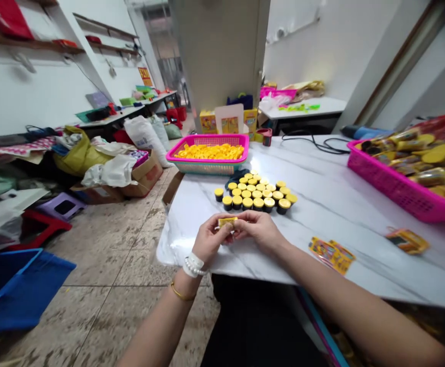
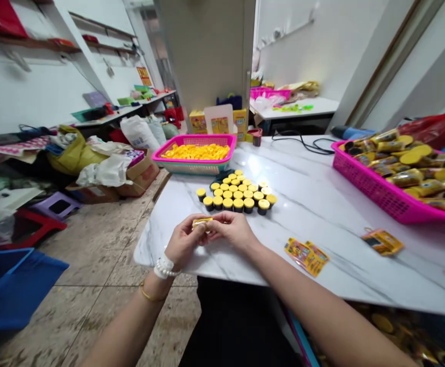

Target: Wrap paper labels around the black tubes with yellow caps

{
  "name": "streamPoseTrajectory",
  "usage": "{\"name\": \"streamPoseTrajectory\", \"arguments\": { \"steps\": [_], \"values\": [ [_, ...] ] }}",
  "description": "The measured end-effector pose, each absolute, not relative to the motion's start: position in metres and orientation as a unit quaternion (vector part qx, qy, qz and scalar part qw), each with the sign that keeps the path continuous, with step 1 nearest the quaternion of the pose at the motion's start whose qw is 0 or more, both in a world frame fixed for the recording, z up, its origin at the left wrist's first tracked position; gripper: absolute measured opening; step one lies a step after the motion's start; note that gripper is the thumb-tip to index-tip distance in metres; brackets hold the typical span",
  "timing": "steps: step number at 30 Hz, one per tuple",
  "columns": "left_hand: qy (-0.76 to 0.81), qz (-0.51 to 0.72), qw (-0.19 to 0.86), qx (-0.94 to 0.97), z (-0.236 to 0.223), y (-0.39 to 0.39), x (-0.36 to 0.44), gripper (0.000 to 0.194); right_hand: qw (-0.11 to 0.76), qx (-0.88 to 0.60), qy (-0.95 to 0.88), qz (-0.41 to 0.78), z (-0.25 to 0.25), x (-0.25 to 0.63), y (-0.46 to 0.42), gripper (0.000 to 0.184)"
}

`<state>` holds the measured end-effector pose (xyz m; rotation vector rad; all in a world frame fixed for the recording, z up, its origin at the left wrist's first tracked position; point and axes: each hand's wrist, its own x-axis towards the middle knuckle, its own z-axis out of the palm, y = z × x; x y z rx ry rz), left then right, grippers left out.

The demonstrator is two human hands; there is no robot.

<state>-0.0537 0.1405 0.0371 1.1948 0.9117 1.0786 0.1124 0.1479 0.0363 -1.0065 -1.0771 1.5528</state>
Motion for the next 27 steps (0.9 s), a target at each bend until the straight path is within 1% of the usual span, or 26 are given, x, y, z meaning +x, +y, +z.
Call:
{"name": "streamPoseTrajectory", "arguments": {
  "steps": [1,3,5,7,9,11,14,18,22,24,27],
  "values": [
    [0.388,0.47,0.622,0.492,0.036,0.142,-0.053,0.049,0.488,-0.41,-0.445,0.629,0.038,0.114,0.148,0.039],
    [0.386,0.476,0.651,0.448,0.036,0.143,-0.053,0.05,0.494,-0.4,-0.456,0.623,0.042,0.116,0.146,0.043],
    [0.401,0.473,0.668,0.413,0.038,0.14,-0.054,0.05,0.48,-0.374,-0.473,0.637,0.045,0.118,0.143,0.048],
    [0.409,0.464,0.686,0.384,0.042,0.133,-0.054,0.053,0.467,-0.344,-0.493,0.648,0.047,0.119,0.136,0.048],
    [0.388,0.464,0.712,0.358,0.045,0.123,-0.053,0.053,0.482,-0.318,-0.501,0.644,0.046,0.119,0.128,0.039],
    [0.35,0.463,0.737,0.346,0.046,0.112,-0.051,0.051,0.518,-0.303,-0.494,0.629,0.043,0.12,0.118,0.029],
    [0.325,0.454,0.756,0.342,0.044,0.097,-0.041,0.05,0.554,-0.313,-0.485,0.6,0.036,0.125,0.101,0.02],
    [0.335,0.431,0.772,0.326,0.041,0.082,-0.019,0.05,0.556,-0.364,-0.537,0.52,0.029,0.141,0.076,0.021],
    [0.313,0.388,0.811,0.307,0.043,0.074,0.004,0.052,0.632,-0.403,-0.548,0.371,0.027,0.159,0.056,0.007],
    [0.311,0.367,0.821,0.307,0.044,0.072,0.014,0.052,0.642,-0.416,-0.549,0.338,0.027,0.167,0.048,0.009],
    [0.306,0.334,0.835,0.313,0.045,0.07,0.026,0.052,0.617,-0.433,-0.577,0.314,0.027,0.178,0.038,0.016]
  ]
}}
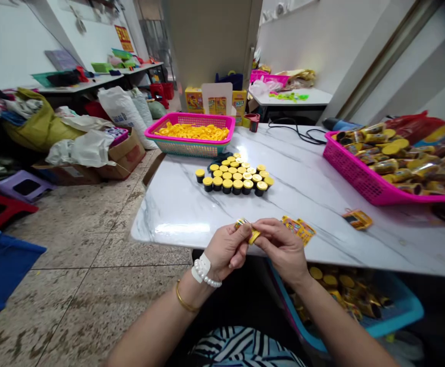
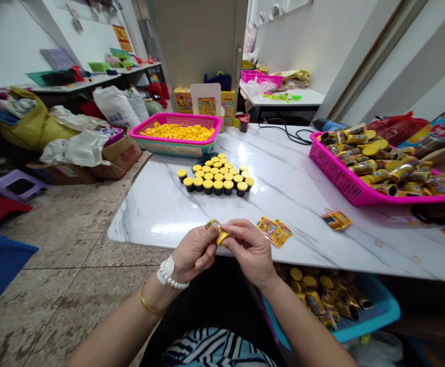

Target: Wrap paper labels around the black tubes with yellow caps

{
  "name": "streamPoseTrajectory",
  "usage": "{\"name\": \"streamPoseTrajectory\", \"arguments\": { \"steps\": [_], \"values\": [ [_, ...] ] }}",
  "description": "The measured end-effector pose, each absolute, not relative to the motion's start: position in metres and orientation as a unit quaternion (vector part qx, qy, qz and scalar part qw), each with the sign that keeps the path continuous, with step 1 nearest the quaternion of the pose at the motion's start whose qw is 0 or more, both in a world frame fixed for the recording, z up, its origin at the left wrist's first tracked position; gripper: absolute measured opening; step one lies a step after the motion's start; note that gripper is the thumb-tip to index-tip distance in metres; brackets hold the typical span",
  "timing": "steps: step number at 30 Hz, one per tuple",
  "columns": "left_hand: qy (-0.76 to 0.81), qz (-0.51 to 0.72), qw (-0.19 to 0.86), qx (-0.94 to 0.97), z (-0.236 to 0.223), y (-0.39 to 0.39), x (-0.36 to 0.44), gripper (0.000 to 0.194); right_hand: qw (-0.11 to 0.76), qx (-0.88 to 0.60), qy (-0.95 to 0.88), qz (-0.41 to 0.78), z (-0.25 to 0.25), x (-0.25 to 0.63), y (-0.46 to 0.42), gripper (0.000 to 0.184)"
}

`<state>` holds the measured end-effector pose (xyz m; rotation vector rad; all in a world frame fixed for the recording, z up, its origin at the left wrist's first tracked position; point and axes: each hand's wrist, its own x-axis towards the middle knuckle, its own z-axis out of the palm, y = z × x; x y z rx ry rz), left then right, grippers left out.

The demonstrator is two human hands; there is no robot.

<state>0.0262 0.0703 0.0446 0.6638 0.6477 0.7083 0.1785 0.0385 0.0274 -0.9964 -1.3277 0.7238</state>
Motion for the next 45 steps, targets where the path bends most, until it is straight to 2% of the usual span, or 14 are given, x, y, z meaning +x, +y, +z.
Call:
{"name": "streamPoseTrajectory", "arguments": {
  "steps": [7,12,16,20,23,25,31,36,38,40,42,43,45],
  "values": [
    [0.281,0.278,0.873,0.284,0.04,0.069,0.048,0.052,0.658,-0.461,-0.552,0.223,0.022,0.197,0.022,0.009],
    [0.31,0.262,0.852,0.33,0.039,0.065,0.057,0.053,0.589,-0.477,-0.614,0.219,0.025,0.211,0.017,0.023],
    [0.306,0.252,0.862,0.315,0.04,0.067,0.058,0.051,0.584,-0.458,-0.649,0.17,0.029,0.217,0.015,0.022],
    [0.299,0.245,0.868,0.313,0.042,0.07,0.055,0.045,0.575,-0.464,-0.666,0.106,0.026,0.22,0.01,0.032],
    [0.296,0.225,0.867,0.331,0.042,0.067,0.056,0.045,0.545,-0.481,-0.678,0.113,0.027,0.221,0.005,0.04],
    [0.284,0.215,0.876,0.326,0.041,0.062,0.058,0.045,0.536,-0.49,-0.674,0.133,0.028,0.22,0.001,0.038],
    [0.255,0.219,0.906,0.258,0.031,0.032,0.073,0.046,0.576,-0.519,-0.62,0.122,0.027,0.216,-0.027,0.034],
    [0.227,0.14,0.925,0.271,0.013,0.008,0.094,0.055,0.489,-0.588,-0.642,0.05,0.018,0.238,-0.078,0.037],
    [0.203,0.087,0.935,0.276,0.003,0.004,0.103,0.072,0.438,-0.612,-0.658,-0.017,0.011,0.253,-0.097,0.036],
    [0.191,0.051,0.938,0.285,-0.006,0.003,0.108,0.098,0.384,-0.617,-0.685,-0.056,0.005,0.268,-0.108,0.033],
    [0.207,0.042,0.925,0.316,-0.012,0.003,0.11,0.108,0.345,-0.612,-0.709,-0.056,0.002,0.279,-0.108,0.032],
    [0.221,0.043,0.913,0.341,-0.013,0.003,0.109,0.103,0.339,-0.61,-0.714,-0.055,0.002,0.283,-0.103,0.032],
    [0.251,0.051,0.88,0.4,-0.009,0.005,0.105,0.078,0.361,-0.61,-0.701,-0.073,0.007,0.286,-0.08,0.036]
  ]
}}
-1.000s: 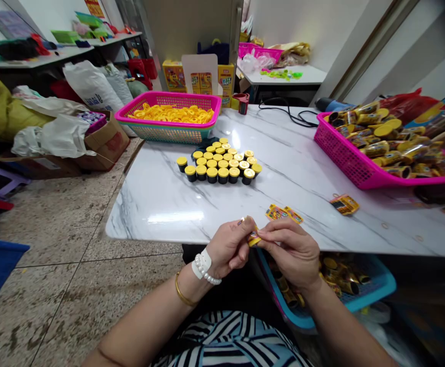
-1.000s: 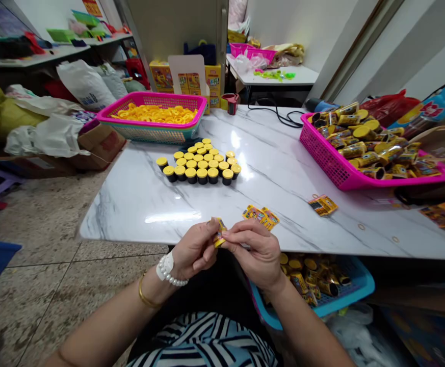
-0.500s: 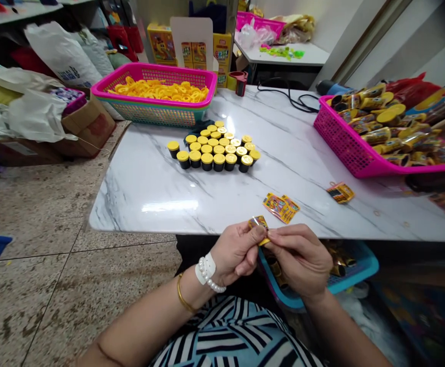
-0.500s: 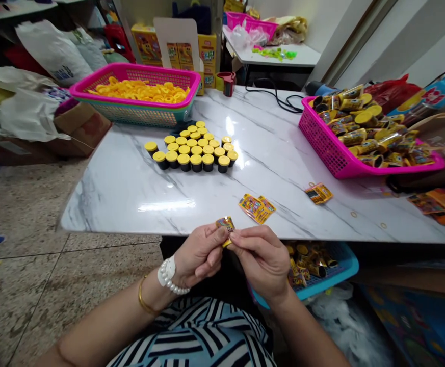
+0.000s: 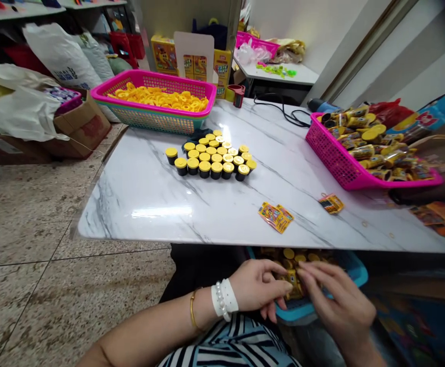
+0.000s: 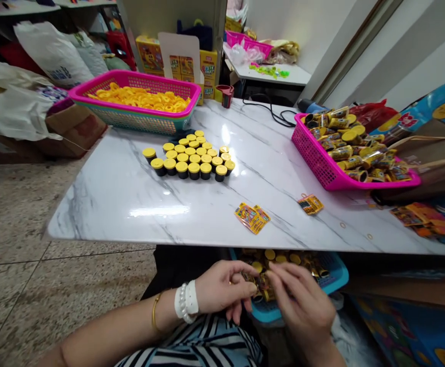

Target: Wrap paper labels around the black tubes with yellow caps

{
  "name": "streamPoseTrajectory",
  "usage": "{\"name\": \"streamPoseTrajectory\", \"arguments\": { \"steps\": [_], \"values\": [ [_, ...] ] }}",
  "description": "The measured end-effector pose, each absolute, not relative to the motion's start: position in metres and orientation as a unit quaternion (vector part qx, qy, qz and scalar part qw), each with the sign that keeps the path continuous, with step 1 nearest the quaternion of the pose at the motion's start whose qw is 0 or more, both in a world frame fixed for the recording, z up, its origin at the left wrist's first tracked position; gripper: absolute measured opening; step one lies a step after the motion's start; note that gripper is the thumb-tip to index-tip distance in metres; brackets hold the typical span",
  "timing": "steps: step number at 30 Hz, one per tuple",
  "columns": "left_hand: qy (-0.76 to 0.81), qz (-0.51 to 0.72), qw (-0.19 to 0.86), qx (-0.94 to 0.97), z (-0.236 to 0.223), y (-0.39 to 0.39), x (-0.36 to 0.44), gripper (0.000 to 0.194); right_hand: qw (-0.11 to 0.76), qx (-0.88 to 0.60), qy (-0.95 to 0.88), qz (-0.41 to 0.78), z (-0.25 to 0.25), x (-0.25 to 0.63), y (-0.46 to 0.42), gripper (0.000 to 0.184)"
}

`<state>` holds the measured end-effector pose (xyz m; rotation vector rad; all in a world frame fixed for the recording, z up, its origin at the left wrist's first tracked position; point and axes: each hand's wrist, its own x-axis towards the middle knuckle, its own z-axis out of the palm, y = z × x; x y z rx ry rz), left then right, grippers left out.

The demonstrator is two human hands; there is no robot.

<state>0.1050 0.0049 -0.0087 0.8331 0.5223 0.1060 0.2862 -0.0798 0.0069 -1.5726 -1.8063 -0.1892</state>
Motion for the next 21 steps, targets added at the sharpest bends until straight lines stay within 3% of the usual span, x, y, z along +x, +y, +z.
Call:
{"name": "streamPoseTrajectory", "arguments": {
  "steps": [2,5,10,15,18,21],
  "values": [
    [0.275,0.071,0.848,0.448,0.002,0.01,0.098,0.054,0.389,-0.613,-0.68,-0.106,0.013,0.285,-0.043,0.035],
    [0.299,0.125,0.821,0.469,0.023,0.023,0.083,0.04,0.348,-0.628,-0.689,-0.103,0.019,0.282,0.018,0.019],
    [0.363,0.25,0.77,0.46,0.044,0.051,0.046,0.039,0.303,-0.619,-0.723,-0.044,0.017,0.277,0.066,0.009],
    [0.407,0.36,0.733,0.409,0.042,0.067,0.031,0.046,0.396,-0.579,-0.706,-0.096,0.024,0.243,0.054,0.002],
    [0.408,0.385,0.716,0.417,0.039,0.073,0.029,0.047,0.451,-0.523,-0.719,-0.077,0.03,0.205,0.048,0.017],
    [0.413,0.405,0.687,0.44,0.039,0.08,0.018,0.036,0.491,-0.501,-0.713,0.021,0.031,0.174,0.047,0.037]
  ]
}}
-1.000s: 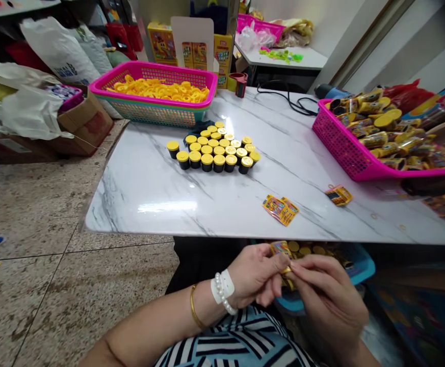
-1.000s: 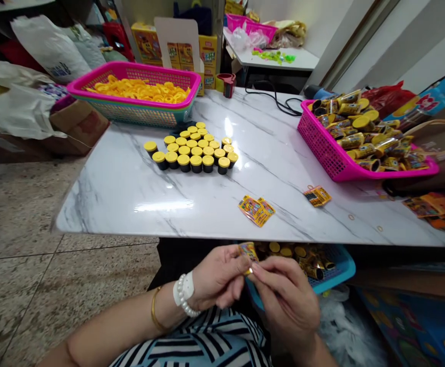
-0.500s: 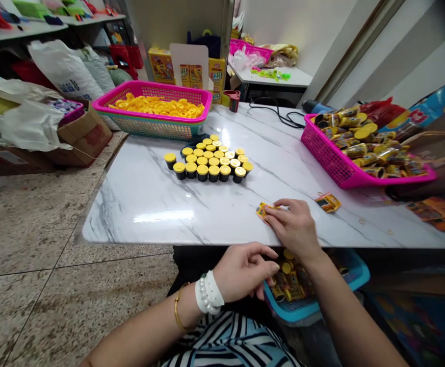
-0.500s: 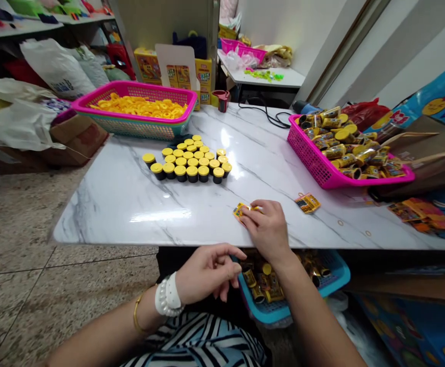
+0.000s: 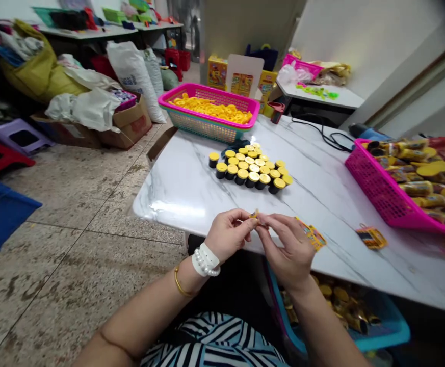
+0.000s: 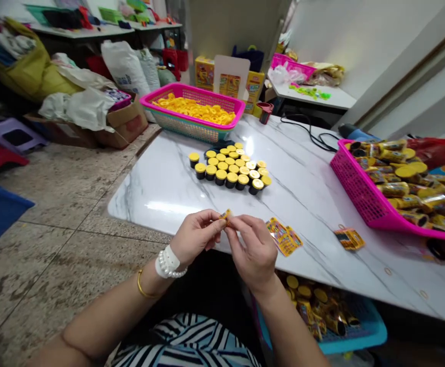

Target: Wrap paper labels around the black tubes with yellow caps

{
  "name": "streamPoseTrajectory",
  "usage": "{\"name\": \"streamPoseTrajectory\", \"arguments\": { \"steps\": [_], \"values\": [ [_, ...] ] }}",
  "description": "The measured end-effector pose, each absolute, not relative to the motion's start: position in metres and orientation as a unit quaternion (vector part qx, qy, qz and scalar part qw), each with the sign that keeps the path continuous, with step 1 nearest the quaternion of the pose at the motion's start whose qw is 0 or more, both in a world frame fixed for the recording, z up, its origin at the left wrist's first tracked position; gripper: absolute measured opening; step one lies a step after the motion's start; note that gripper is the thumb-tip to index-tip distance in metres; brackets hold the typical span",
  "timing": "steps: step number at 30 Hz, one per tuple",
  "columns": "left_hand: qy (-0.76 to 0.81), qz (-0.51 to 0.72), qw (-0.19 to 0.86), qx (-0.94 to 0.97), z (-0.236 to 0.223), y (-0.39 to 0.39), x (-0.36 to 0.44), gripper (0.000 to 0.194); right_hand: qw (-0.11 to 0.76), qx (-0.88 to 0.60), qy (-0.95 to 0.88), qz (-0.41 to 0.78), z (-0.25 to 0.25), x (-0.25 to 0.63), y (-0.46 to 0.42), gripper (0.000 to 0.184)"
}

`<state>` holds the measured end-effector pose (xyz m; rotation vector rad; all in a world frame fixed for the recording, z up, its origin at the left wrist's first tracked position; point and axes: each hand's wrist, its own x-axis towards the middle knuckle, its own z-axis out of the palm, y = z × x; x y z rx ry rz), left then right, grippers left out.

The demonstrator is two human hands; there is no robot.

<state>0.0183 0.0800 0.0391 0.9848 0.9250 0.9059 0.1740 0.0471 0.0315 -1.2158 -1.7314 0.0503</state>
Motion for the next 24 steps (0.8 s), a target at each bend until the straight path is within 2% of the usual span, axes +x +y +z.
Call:
{"name": "streamPoseTrajectory", "arguments": {
  "steps": [2,3,5,7,11,15,20,24],
  "values": [
    [0.414,0.409,0.671,0.46,0.04,0.084,0.006,0.032,0.515,-0.529,-0.657,0.152,0.033,0.164,0.05,0.053],
    [0.412,0.408,0.662,0.474,0.04,0.085,0.0,0.031,0.508,-0.544,-0.627,0.23,0.034,0.161,0.053,0.054],
    [0.413,0.415,0.635,0.504,0.041,0.086,-0.01,0.028,0.459,-0.559,-0.589,0.361,0.037,0.156,0.061,0.038],
    [0.437,0.452,0.589,0.508,0.044,0.083,-0.017,0.025,0.422,-0.57,-0.579,0.403,0.039,0.15,0.068,0.032],
    [0.489,0.54,0.492,0.477,0.049,0.067,-0.021,0.025,0.488,-0.606,-0.552,0.301,0.038,0.134,0.07,0.039],
    [0.492,0.562,0.443,0.496,0.049,0.048,-0.021,0.026,0.506,-0.605,-0.567,0.239,0.033,0.122,0.063,0.039],
    [0.496,0.569,0.415,0.509,0.046,0.041,-0.018,0.023,0.513,-0.583,-0.604,0.179,0.029,0.117,0.06,0.031],
    [0.502,0.578,0.425,0.483,0.047,0.043,-0.019,0.017,0.512,-0.529,-0.667,0.113,0.023,0.115,0.056,0.016]
  ]
}}
